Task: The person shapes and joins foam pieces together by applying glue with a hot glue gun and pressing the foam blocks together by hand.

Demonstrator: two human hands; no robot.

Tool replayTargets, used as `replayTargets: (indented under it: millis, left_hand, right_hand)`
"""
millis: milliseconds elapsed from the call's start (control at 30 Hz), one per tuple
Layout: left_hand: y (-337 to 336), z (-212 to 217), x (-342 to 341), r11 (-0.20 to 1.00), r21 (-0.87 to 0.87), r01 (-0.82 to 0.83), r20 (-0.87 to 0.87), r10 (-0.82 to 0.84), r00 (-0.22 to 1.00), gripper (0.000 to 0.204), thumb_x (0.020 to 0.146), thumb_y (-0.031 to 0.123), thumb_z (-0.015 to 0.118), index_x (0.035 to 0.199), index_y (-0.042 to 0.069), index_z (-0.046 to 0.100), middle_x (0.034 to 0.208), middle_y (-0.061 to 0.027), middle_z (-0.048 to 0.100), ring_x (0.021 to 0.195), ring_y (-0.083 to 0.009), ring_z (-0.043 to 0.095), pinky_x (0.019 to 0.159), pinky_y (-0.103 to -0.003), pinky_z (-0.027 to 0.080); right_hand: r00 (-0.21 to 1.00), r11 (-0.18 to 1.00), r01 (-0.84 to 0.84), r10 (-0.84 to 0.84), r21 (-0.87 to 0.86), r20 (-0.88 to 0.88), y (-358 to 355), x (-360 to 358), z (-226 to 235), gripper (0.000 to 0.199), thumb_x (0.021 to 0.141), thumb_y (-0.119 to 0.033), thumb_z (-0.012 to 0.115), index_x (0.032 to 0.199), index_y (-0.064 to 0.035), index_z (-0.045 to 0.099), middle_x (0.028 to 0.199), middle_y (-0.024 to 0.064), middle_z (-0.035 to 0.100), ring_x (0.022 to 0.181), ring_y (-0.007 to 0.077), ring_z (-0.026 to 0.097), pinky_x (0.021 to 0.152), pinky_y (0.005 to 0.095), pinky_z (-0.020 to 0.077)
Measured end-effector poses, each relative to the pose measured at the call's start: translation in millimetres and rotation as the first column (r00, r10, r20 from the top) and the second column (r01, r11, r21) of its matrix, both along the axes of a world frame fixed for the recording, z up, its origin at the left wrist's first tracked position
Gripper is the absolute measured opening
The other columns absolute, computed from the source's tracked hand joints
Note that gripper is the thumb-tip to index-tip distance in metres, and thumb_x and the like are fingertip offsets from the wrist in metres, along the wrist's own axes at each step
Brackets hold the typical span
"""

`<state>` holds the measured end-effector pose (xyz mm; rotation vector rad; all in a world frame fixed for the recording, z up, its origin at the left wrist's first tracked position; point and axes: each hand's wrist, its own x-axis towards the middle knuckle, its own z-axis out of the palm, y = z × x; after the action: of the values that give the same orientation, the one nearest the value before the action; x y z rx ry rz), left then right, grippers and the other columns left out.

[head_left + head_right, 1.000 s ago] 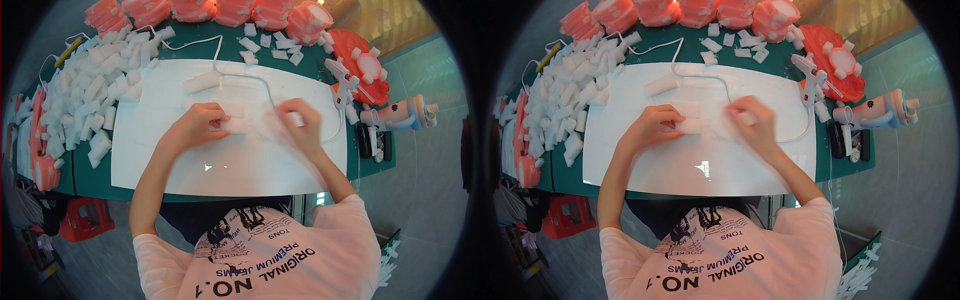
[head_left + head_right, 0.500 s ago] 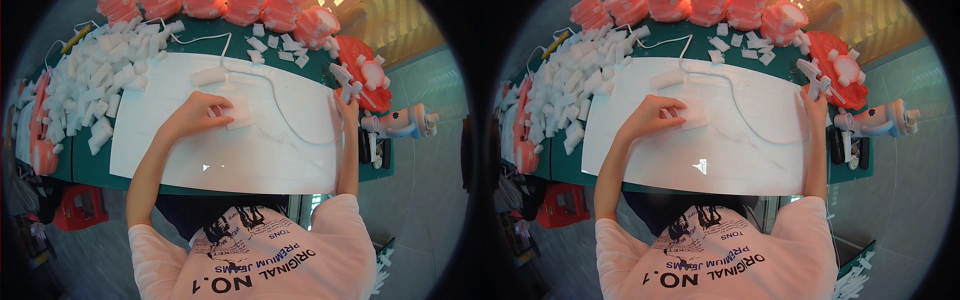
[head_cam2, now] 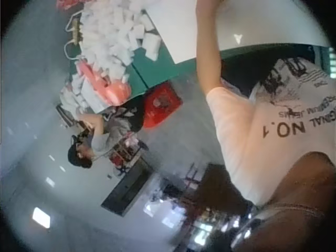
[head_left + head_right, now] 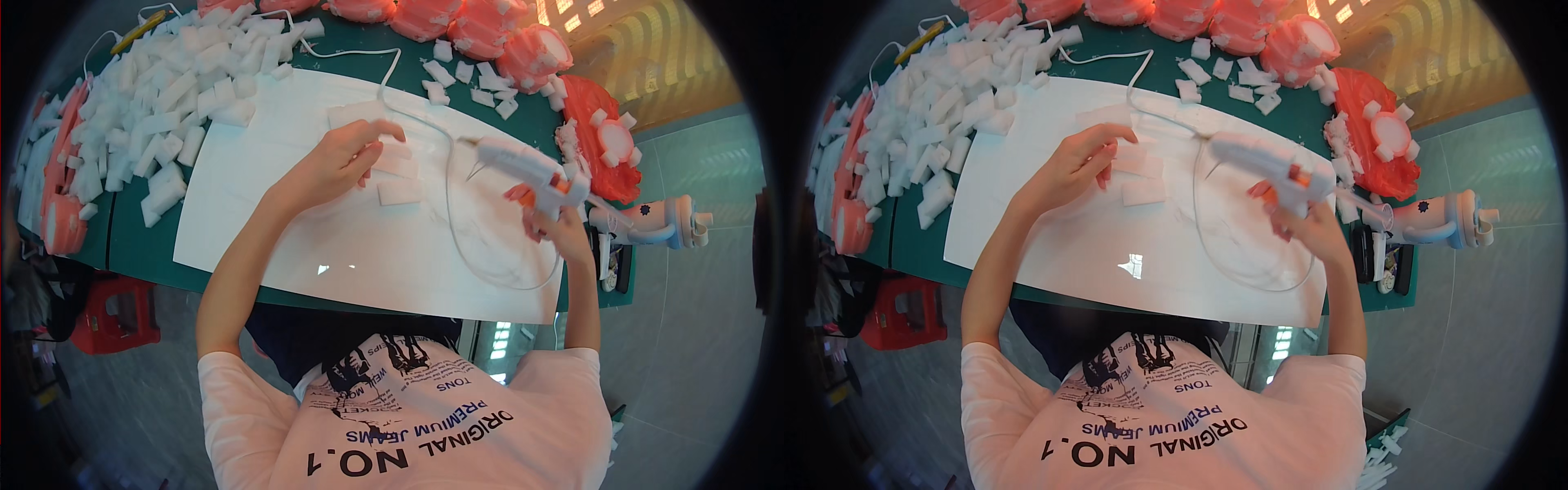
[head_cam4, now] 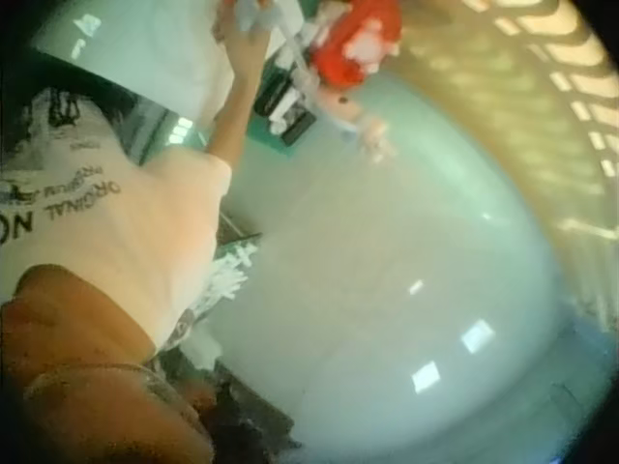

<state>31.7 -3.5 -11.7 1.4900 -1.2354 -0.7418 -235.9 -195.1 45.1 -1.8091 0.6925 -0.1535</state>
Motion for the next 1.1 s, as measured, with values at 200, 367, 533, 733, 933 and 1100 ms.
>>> replayTargets:
  millis: [200,367,533,733,933,1100]
  left_hand:
    - [1.3,-16.9,7.4,0.996,-0.046,-0.082,0.427,0.093,0.899,0.013,0.093,0.017,0.043,0.098,0.013,0.054,0.087,-0.0087,0.048,0.075,-0.0224,0.053,0.068,-0.032,0.045]
    - [1.6,-16.1,6.6,0.992,0.073,-0.102,0.43,0.06,0.901,0.013,0.085,0.018,0.056,0.095,0.008,0.056,0.092,-0.0087,0.047,0.076,-0.0234,0.053,0.071,-0.032,0.044]
    - [8.3,-10.0,5.5,0.987,0.157,-0.017,0.365,-0.042,0.93,0.033,0.069,0.02,0.076,0.093,0.008,0.057,0.104,-0.008,0.046,0.082,-0.0244,0.054,0.076,-0.033,0.045]
    - [6.7,-13.4,-3.0,0.998,0.059,0.004,0.473,-0.031,0.881,0.043,0.059,0.022,0.081,0.091,0.01,0.054,0.121,-0.0071,0.04,0.113,-0.0277,0.044,0.085,-0.037,0.046]
    - [4.4,-11.3,-5.9,0.993,0.114,0.027,0.576,-0.089,0.812,0.034,0.06,0.02,0.078,0.08,0.009,0.053,0.121,-0.0052,0.042,0.111,-0.0256,0.045,0.082,-0.036,0.046]
    - [5.1,-11.1,-5.8,0.996,0.084,0.023,0.537,-0.064,0.841,0.026,0.06,0.017,0.076,0.071,0.006,0.054,0.119,-0.0051,0.044,0.111,-0.0249,0.045,0.081,-0.034,0.046]
  right_hand:
    - [0.975,0.956,-0.189,0.209,0.222,-0.069,38.4,23.9,2.3,0.015,0.082,-0.009,0.06,0.095,-0.0034,0.054,0.082,0.0037,0.058,0.05,0.0066,0.048,0.041,0.0204,0.0379]
    - [0.967,0.95,-0.169,0.211,0.262,-0.143,40.6,33.6,-7.2,0.012,0.083,-0.009,0.058,0.092,-0.0031,0.051,0.081,0.0071,0.058,0.047,0.0071,0.047,0.038,0.0209,0.0358]
    - [0.969,0.965,-0.126,0.169,0.23,-0.179,44.9,40.6,-7.3,0.014,0.082,-0.008,0.058,0.094,-0.0021,0.051,0.078,0.0082,0.057,0.044,0.0079,0.047,0.036,0.0217,0.0328]
    - [0.97,0.974,-0.077,0.122,0.213,-0.211,49.2,44.7,-6.8,0.019,0.082,-0.01,0.059,0.096,-0.0002,0.052,0.072,0.0074,0.055,0.042,0.0089,0.047,0.035,0.0219,0.031]
    - [0.97,0.976,-0.06,0.106,0.209,-0.219,48.5,43.5,-4.8,0.021,0.082,-0.012,0.061,0.095,0.0009,0.051,0.067,0.0071,0.052,0.041,0.01,0.046,0.033,0.0227,0.0316]
    - [0.968,0.981,-0.016,0.063,0.192,-0.241,48.0,39.3,0.9,0.021,0.081,-0.012,0.061,0.094,0.0016,0.051,0.066,0.0051,0.05,0.04,0.0093,0.045,0.034,0.0229,0.0313]
